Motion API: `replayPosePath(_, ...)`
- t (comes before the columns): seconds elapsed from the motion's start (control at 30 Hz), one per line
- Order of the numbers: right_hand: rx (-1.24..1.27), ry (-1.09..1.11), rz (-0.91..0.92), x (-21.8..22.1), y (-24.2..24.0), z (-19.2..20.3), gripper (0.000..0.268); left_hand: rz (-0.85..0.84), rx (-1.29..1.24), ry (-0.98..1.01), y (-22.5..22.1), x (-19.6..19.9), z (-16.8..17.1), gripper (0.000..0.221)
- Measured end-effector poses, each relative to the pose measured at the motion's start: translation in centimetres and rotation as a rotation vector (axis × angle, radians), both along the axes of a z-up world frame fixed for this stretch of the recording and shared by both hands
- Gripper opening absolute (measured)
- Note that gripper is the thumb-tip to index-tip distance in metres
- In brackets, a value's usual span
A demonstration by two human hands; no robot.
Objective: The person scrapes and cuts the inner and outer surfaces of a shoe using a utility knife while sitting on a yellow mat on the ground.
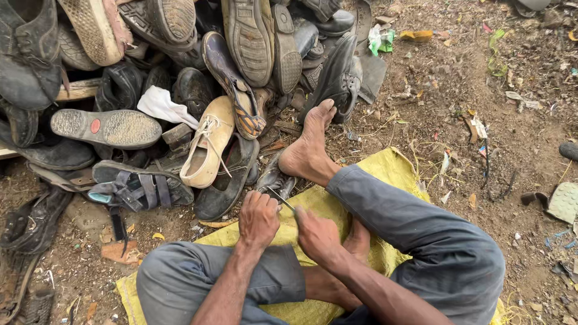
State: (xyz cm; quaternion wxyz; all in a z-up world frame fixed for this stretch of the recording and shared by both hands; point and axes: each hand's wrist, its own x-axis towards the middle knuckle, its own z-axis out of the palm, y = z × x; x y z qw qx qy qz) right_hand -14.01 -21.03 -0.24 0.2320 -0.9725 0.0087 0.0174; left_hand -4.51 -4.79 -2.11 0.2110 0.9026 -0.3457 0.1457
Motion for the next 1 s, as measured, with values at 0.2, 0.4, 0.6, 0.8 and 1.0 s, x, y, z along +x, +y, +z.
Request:
replayPosePath(0.2, -0.006, 0.07, -0.086, -2.1, 0.0, 0.5, 0.016, 0.061, -0.138, 0.152, -0.3, 0.0, 0.1, 0.014)
replayPosePath(0.4, -0.037, 0.039, -0.051, 0.6, 2.2, -1.2, 0.018, 0.046, -0.179, 0.126, 0.4, -0.1, 1.6, 0.015)
replayPosePath(0.6, 0.061, 0.099, -0.114, -2.5, 0.9, -1.0, 0.016, 0.159, -0.237, 0.36, 0.2, 0.5, 2.0, 0.018)
replayPosePath(0.8, 0.127, 0.075, -0.145, 0.6, 2.4, -1.9, 0.015, 0.073, -0.315, 0.421, 1.0, 1.1, 0.1, 0.015)
replayPosePath(1.0, 0.248, 0.266, -0.249, -3.3, 2.2, -0.2, 0.022, 0.024, -0.464, 0.524, 1.5, 1.8, -0.8, 0.015)
